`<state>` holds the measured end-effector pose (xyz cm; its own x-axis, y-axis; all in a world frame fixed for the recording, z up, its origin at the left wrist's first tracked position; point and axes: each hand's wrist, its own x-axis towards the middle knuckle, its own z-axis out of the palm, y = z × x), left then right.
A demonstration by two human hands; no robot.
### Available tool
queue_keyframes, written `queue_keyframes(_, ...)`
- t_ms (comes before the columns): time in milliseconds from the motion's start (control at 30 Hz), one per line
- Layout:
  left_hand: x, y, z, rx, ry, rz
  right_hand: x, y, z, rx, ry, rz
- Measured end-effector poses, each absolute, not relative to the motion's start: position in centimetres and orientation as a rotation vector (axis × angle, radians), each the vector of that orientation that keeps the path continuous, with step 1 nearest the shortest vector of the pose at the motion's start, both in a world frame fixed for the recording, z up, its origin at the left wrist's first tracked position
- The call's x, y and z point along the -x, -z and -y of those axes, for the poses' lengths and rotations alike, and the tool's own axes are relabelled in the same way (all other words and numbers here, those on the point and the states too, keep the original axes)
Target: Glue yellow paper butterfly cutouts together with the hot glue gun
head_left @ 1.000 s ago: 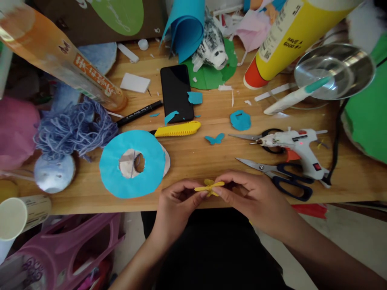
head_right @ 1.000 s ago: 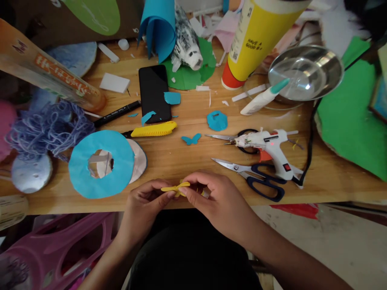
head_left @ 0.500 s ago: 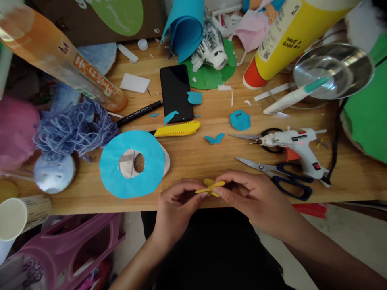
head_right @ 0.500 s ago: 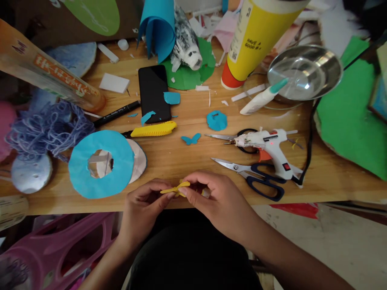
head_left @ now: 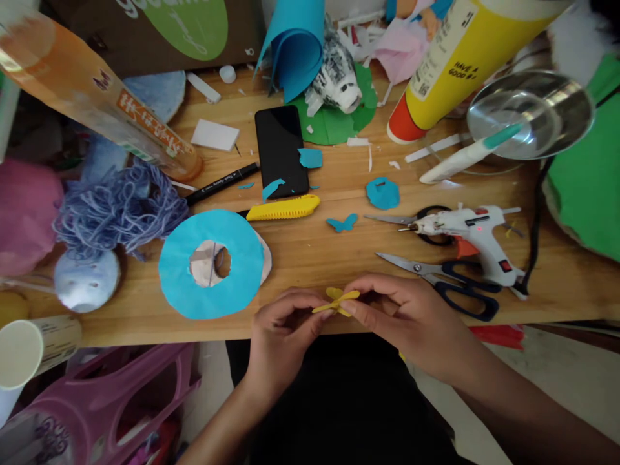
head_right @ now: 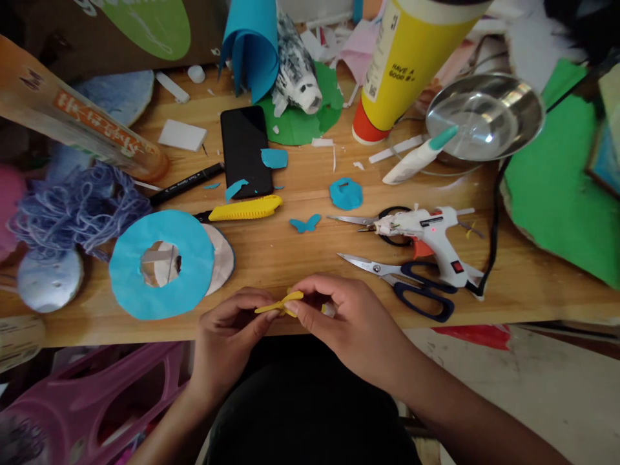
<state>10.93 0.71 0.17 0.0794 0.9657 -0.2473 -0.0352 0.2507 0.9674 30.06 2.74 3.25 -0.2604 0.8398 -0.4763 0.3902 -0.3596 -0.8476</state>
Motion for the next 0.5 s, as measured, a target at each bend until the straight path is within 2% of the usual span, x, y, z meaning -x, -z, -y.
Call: queue_keyframes(500, -11.07, -0.26, -0.72, -0.911, -0.955, -1.252, -30.02, -3.21, -2.63, 1.604, -1.647, 1.482)
